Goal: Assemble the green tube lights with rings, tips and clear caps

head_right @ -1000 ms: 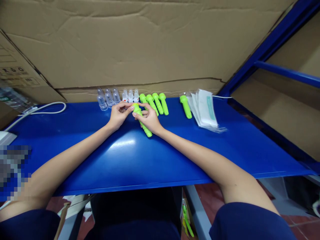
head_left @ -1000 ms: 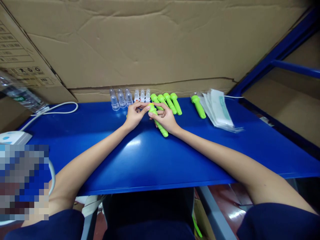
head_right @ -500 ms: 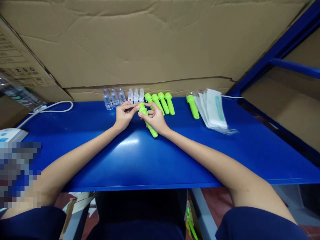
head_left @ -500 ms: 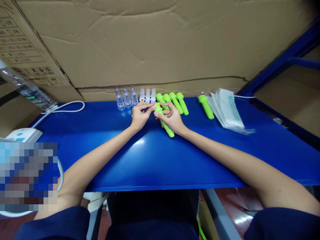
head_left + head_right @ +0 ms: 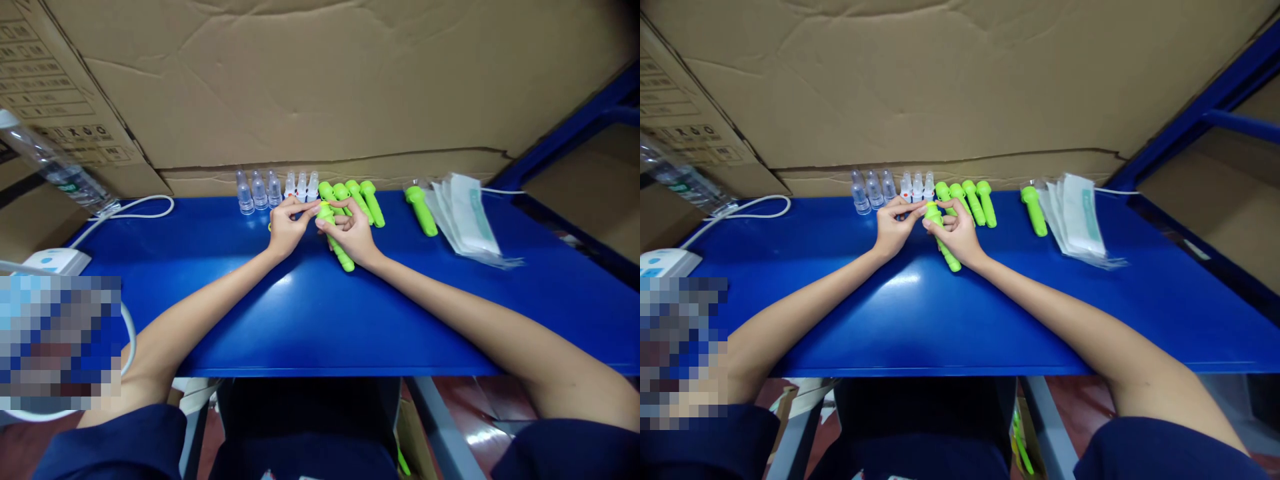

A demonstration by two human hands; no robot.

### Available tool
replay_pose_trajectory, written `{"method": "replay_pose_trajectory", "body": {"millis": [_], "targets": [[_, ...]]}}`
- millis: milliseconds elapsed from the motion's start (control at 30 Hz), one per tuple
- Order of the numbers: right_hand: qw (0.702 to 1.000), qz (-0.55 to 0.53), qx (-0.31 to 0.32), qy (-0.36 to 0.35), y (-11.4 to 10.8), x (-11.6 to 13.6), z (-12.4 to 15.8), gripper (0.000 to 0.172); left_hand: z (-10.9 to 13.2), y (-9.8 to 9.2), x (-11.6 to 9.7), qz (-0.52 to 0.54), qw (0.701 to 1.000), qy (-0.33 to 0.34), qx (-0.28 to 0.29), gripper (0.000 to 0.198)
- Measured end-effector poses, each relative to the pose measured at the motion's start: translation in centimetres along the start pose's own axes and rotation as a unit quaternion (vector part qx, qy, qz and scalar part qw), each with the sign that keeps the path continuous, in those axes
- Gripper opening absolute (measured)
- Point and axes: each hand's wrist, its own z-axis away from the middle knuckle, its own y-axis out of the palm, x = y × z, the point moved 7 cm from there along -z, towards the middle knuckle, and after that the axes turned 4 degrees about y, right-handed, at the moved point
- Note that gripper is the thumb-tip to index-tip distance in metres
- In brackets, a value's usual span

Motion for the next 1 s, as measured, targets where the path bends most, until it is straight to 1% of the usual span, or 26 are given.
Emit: {"method": "replay_pose_trajectory", "body": {"millis": [100, 233, 300, 400, 467, 533, 600, 700, 833, 900, 1000], "targets": [[1.000, 0.004, -0.009, 0.002, -0.1, -0.5, -0.2, 0.064, -0.1, 0.1, 0.1, -0.003, 1.000, -0.006, 0.007, 0.022], [1.000, -0.004, -0.004, 0.010, 0.1, -1.0, -0.5, 0.070, -0.5, 0.2, 0.1, 0.007, 1.000, 0.007, 0.030, 0.025], [1.000, -0.014, 0.018, 0.016, 0.5, -1.1, -0.6, 0.070, -0.8, 0.0, 0.3, 0.011, 0.999, 0.015, 0.035, 0.026], [0.997, -0.035, 0.068, 0.008, 1.2, -0.8, -0.6, 0.070, -1.3, -0.7, 1.0, 0.005, 0.999, 0.010, 0.030, 0.025], [0.995, -0.047, 0.090, -0.003, 1.6, -0.7, -0.5, 0.075, -1.6, -1.1, 1.4, -0.004, 1.000, 0.003, 0.031, 0.025], [0.994, -0.052, 0.098, -0.006, 1.7, -0.8, -0.5, 0.080, -1.6, -1.2, 1.6, -0.011, 0.999, -0.003, 0.038, 0.026], [0.993, -0.056, 0.099, -0.003, 1.7, -0.9, -0.5, 0.084, -1.6, -1.0, 1.9, -0.010, 0.998, -0.014, 0.053, 0.032], [0.991, -0.065, 0.113, 0.011, 1.7, -0.9, -0.4, 0.087, -1.4, -0.3, 2.2, 0.015, 0.995, -0.034, 0.090, 0.045], [0.985, -0.101, 0.133, 0.034, 1.6, -0.9, -0.5, 0.086, -1.3, 0.4, 2.3, 0.068, 0.986, -0.036, 0.146, 0.053], [0.982, -0.124, 0.138, 0.043, 1.6, -1.1, -0.6, 0.081, -1.3, 0.3, 2.4, 0.071, 0.986, -0.037, 0.148, 0.053], [0.982, -0.123, 0.135, 0.047, 1.7, -1.3, -0.5, 0.077, -1.4, -0.1, 2.4, 0.035, 0.991, -0.037, 0.127, 0.047]]}}
